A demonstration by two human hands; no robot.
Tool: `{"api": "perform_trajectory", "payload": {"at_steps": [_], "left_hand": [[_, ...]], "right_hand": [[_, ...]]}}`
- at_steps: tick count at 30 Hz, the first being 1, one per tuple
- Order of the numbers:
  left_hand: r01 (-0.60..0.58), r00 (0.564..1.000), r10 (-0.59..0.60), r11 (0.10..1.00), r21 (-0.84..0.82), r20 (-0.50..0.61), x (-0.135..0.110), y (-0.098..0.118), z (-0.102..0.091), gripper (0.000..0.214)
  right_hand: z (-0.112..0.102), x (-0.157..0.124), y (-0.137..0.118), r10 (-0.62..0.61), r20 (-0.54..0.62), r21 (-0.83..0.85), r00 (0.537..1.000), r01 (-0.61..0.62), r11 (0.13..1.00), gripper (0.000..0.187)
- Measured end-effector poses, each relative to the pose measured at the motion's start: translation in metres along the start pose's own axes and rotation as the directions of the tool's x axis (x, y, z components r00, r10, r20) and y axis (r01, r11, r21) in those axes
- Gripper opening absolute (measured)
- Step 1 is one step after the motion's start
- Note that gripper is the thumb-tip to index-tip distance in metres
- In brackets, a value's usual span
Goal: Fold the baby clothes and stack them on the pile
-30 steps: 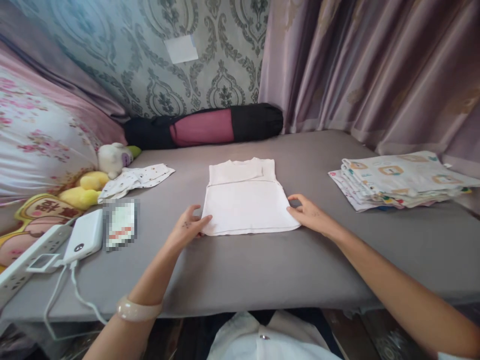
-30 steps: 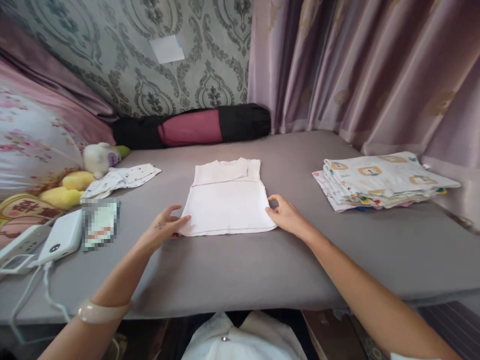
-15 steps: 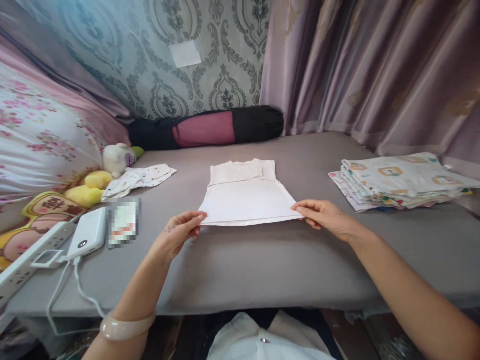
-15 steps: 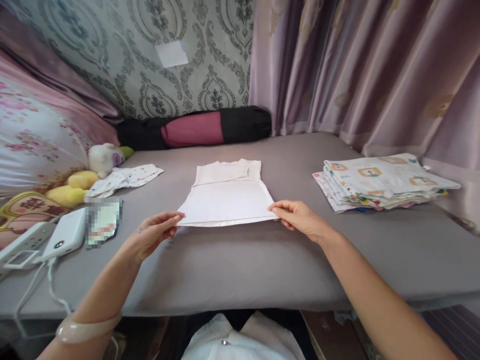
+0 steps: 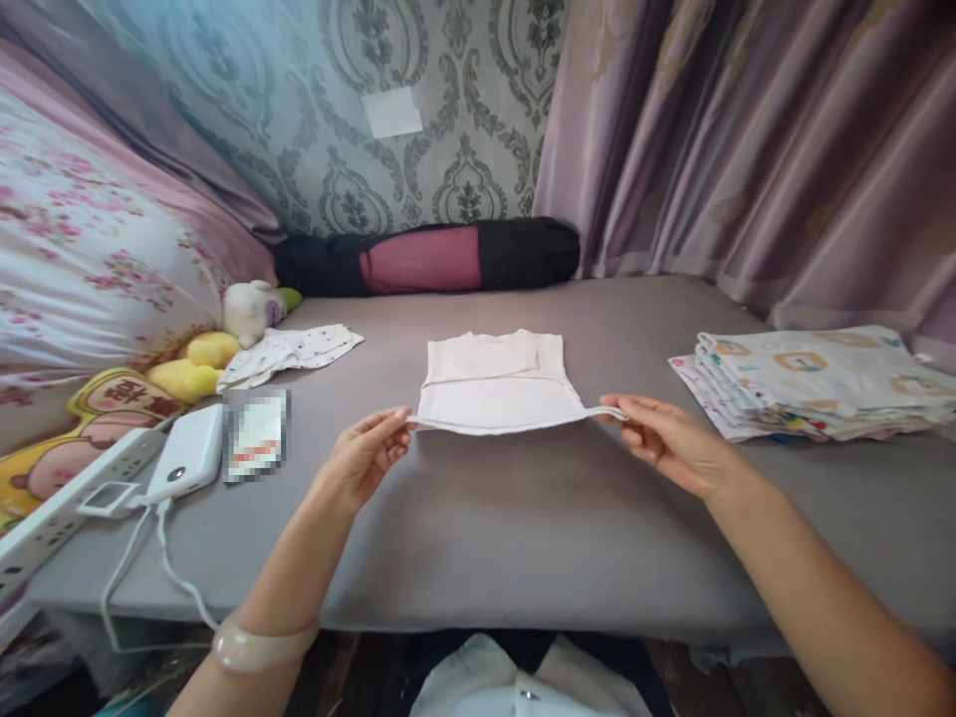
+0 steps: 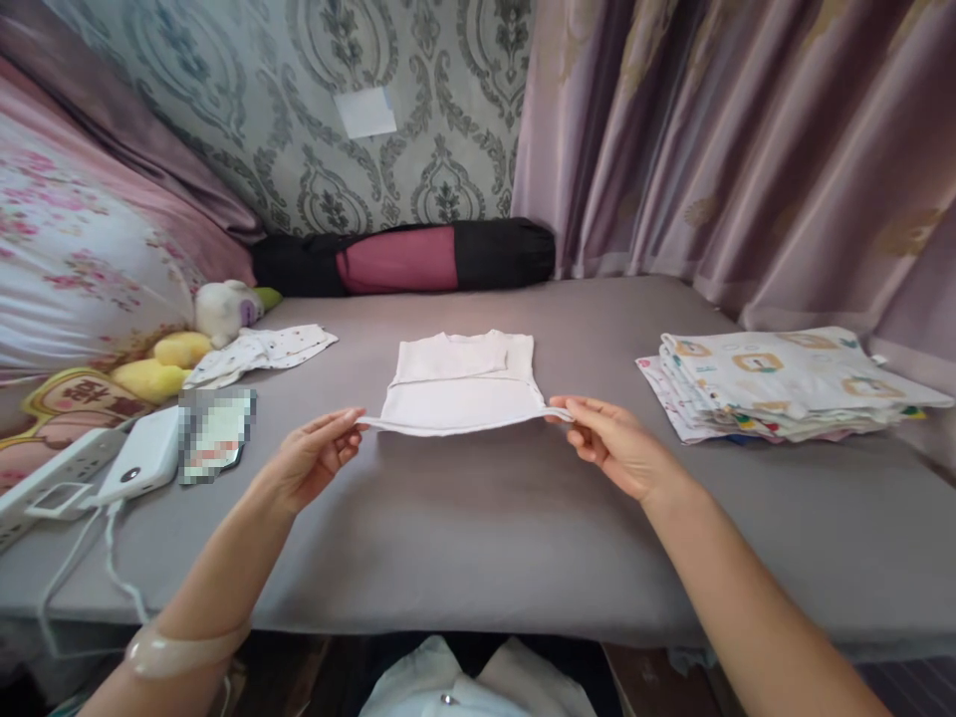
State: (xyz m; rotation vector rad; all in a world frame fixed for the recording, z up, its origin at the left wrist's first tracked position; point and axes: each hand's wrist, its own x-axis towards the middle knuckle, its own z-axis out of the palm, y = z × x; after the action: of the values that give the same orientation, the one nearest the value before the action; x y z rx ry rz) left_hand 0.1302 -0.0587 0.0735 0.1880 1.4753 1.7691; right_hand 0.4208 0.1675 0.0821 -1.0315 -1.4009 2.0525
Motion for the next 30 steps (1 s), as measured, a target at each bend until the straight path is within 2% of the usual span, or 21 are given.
{"api": "perform_trajectory", "payload": {"at_steps": [4, 12, 18, 24, 30], "left_hand": [[-0.108, 0.993, 0.11, 0.992, -0.065, 0.029, 0.014, 0.005, 0.017, 0.023], [-0.23, 0.969, 0.237, 0.968, -0.1, 0.067, 0.054, -0.002, 0.044, 0.028], [-0.258, 0.965, 0.259, 0.966, -0.018, 0.05, 0.094, -0.008, 0.057, 0.038], [-0.27, 0.963, 0.27, 0.963, 0.0, 0.006, 0.122, -0.008, 0.069, 0.038], [-0.261, 0.965, 0.261, 0.965, 0.033, -0.013, 0.146, -0.008, 0.078, 0.039]], "right_hand": [[0.012, 0.015, -0.007, -0.055, 0.002, 0.136, 0.999, 0.054, 0.989, 0.019], [0.036, 0.051, -0.002, -0.105, 0.024, 0.215, 0.994, 0.098, 0.972, 0.041], [0.05, 0.077, -0.003, -0.113, 0.01, 0.219, 0.993, 0.109, 0.97, 0.059], [0.057, 0.104, -0.008, -0.107, -0.005, 0.203, 0.994, 0.105, 0.974, 0.06], [0.055, 0.13, -0.007, -0.068, -0.025, 0.288, 0.997, 0.072, 0.955, 0.061]]}}
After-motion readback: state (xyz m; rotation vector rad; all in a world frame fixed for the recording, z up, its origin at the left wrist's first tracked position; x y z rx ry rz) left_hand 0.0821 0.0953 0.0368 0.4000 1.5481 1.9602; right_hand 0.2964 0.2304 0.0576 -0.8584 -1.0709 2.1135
